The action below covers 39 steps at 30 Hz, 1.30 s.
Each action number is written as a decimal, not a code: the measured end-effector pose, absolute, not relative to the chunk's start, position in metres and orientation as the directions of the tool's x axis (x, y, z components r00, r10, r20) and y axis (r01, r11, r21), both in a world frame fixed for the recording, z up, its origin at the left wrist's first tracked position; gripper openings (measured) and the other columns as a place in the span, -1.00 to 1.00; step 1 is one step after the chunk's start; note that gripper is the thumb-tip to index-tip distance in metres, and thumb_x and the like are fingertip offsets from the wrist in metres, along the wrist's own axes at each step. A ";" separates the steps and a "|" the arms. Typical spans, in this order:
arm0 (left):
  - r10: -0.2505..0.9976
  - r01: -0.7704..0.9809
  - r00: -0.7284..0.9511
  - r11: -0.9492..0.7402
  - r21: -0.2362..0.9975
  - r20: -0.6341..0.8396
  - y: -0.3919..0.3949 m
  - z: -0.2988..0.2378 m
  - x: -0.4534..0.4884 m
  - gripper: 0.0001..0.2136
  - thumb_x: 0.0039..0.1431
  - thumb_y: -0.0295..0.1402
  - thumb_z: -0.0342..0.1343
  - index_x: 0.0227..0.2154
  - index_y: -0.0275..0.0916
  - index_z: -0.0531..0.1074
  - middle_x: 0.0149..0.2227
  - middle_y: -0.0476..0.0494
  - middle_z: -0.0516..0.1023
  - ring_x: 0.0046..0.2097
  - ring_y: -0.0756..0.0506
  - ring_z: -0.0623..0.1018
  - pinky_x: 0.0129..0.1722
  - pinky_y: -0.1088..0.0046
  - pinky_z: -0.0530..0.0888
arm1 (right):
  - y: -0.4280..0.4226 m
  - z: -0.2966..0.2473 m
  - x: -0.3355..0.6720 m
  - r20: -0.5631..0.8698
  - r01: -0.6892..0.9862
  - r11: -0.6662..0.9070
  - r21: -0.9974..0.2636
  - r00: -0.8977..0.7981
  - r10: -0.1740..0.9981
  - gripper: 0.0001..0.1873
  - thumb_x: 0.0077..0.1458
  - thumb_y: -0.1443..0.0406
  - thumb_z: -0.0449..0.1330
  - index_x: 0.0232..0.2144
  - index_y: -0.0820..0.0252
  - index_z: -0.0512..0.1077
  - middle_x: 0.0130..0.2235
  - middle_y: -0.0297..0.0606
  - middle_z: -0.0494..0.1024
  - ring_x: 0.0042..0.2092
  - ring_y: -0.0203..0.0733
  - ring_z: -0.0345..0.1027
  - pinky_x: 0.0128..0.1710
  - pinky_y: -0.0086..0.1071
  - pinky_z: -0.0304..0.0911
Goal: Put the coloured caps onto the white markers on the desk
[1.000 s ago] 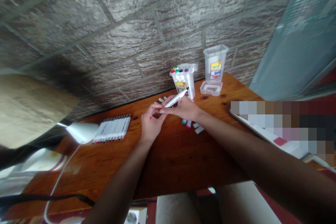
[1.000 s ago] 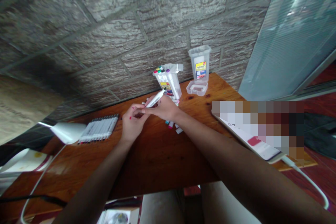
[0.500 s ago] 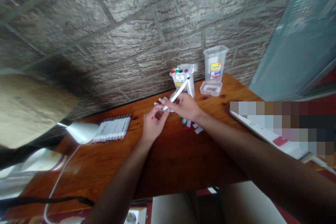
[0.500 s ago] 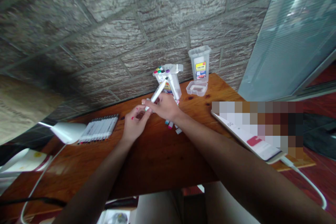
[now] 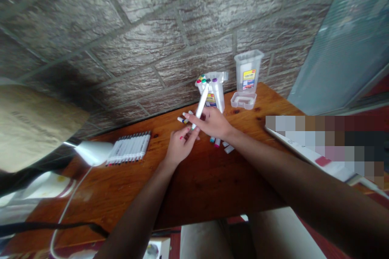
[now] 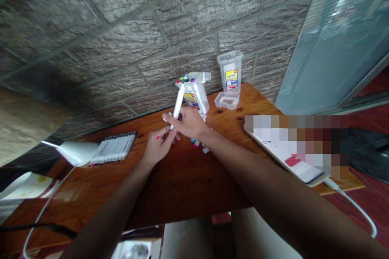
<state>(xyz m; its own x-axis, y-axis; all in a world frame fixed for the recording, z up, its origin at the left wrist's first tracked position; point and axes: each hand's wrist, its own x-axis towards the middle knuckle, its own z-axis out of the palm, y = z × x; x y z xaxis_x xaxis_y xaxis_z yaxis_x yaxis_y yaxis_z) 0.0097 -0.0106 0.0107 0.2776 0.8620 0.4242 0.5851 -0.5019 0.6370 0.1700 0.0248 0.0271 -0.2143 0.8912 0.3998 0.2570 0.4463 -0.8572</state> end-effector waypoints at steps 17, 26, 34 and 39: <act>0.790 0.562 0.260 -0.591 0.579 0.554 -0.009 0.011 0.009 -0.72 0.15 -0.31 0.20 -0.64 -0.26 0.39 -0.61 0.02 0.50 -0.57 0.06 0.42 -0.51 0.58 0.35 | 0.021 0.024 0.168 0.493 0.391 0.580 -0.715 -0.306 0.814 -0.52 0.27 0.07 0.08 -0.59 0.23 0.38 -0.59 -0.35 0.39 -0.49 -0.35 0.24 -0.45 -0.42 0.00; 0.809 0.579 0.206 -0.555 0.598 0.551 -0.015 0.018 0.013 -0.66 0.23 -0.19 0.17 -0.60 -0.25 0.41 -0.59 0.01 0.50 -0.53 0.05 0.45 -0.44 0.55 0.38 | 0.027 0.030 0.173 0.474 0.294 0.534 -0.793 -0.253 0.843 -0.60 0.31 0.09 0.04 -0.51 0.18 0.35 -0.47 -0.31 0.47 -0.40 -0.28 0.32 -0.37 -0.40 0.13; 0.852 0.592 0.111 -0.471 0.654 0.512 -0.005 0.010 0.003 -0.70 0.31 -0.17 0.05 -0.48 -0.22 0.39 -0.56 0.01 0.47 -0.51 0.03 0.46 -0.43 0.54 0.38 | 0.025 0.025 0.166 0.461 0.218 0.523 -0.824 -0.279 0.842 -0.76 0.27 0.12 0.12 -0.27 0.18 0.41 -0.36 -0.32 0.51 -0.31 -0.25 0.36 -0.26 -0.40 0.21; 0.858 0.613 0.180 -0.481 0.627 0.482 -0.004 0.007 0.004 -0.75 0.28 -0.27 0.06 -0.50 -0.23 0.41 -0.57 0.01 0.48 -0.52 0.03 0.46 -0.43 0.52 0.36 | 0.026 0.022 0.163 0.429 0.105 0.474 -0.874 -0.290 0.855 -0.71 0.27 0.06 0.12 -0.23 0.15 0.44 -0.32 -0.32 0.55 -0.28 -0.24 0.38 -0.27 -0.41 0.25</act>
